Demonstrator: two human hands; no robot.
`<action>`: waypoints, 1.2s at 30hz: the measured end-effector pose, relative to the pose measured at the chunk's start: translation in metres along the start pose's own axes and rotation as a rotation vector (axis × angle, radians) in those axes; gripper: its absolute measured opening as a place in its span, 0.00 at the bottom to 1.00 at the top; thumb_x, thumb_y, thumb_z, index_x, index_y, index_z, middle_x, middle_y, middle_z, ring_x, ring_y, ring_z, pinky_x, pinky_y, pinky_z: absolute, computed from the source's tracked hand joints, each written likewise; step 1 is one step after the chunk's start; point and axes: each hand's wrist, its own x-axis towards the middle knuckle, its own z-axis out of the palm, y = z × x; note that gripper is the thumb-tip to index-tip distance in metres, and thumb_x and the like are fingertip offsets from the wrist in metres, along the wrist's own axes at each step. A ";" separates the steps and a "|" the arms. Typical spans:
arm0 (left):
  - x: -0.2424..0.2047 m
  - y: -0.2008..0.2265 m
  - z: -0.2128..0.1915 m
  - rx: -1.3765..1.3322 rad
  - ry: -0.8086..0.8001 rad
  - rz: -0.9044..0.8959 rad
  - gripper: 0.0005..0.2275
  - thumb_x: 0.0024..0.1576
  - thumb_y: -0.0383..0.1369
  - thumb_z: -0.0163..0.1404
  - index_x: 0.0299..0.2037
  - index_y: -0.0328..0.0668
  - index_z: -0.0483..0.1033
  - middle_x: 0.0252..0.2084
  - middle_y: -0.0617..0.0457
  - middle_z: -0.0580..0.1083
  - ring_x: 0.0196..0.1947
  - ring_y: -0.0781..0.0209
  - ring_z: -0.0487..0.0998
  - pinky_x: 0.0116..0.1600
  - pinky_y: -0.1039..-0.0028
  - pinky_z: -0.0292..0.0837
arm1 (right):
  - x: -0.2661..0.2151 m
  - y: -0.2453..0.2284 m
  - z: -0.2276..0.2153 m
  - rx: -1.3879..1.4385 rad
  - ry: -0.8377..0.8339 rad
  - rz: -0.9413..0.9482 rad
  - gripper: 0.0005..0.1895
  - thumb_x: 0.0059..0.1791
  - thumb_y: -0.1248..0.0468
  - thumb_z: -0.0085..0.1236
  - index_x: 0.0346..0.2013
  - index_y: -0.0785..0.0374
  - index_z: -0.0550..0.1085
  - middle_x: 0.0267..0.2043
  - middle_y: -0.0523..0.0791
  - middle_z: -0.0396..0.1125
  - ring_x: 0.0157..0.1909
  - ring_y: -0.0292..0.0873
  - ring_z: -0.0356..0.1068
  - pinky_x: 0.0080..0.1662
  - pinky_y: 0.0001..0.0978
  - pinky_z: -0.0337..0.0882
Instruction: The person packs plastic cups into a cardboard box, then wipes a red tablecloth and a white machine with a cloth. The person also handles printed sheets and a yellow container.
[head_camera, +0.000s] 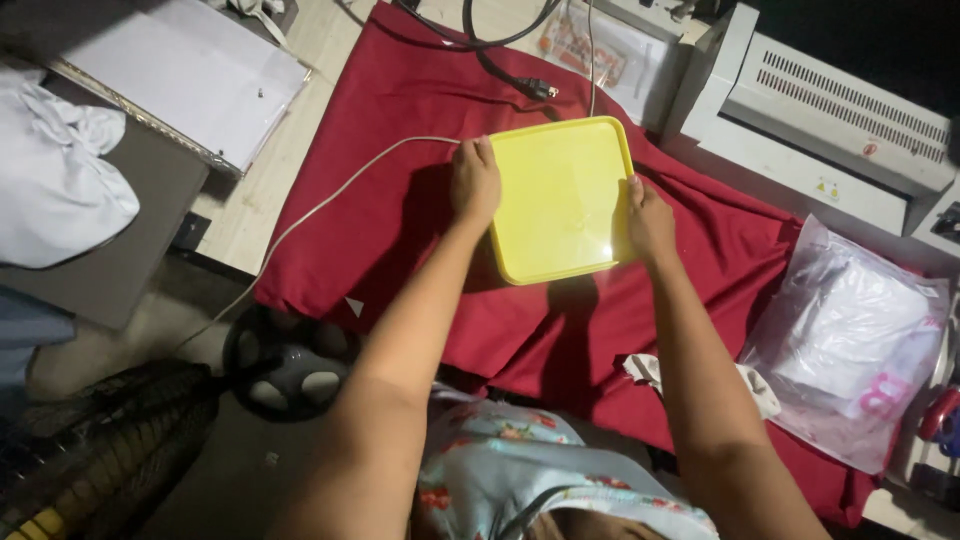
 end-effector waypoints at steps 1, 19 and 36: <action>0.012 0.002 0.000 -0.001 0.004 0.005 0.25 0.68 0.49 0.32 0.53 0.32 0.72 0.54 0.31 0.73 0.55 0.32 0.73 0.59 0.51 0.67 | 0.018 0.013 0.001 0.002 0.003 -0.005 0.35 0.58 0.38 0.32 0.54 0.64 0.75 0.47 0.64 0.70 0.53 0.70 0.68 0.53 0.59 0.66; 0.058 0.016 0.024 0.418 -0.145 -0.109 0.28 0.67 0.46 0.28 0.33 0.37 0.82 0.38 0.32 0.79 0.43 0.31 0.80 0.50 0.46 0.76 | 0.180 -0.008 0.061 0.018 -0.012 -0.150 0.40 0.60 0.41 0.30 0.36 0.76 0.77 0.40 0.71 0.68 0.51 0.73 0.68 0.56 0.56 0.64; 0.056 -0.139 -0.127 -0.909 0.339 -0.419 0.29 0.72 0.61 0.40 0.27 0.50 0.49 0.25 0.53 0.57 0.23 0.57 0.57 0.30 0.59 0.53 | -0.006 0.020 -0.007 0.880 -0.604 0.175 0.30 0.55 0.45 0.47 0.63 0.65 0.67 0.55 0.46 0.70 0.53 0.42 0.70 0.51 0.36 0.71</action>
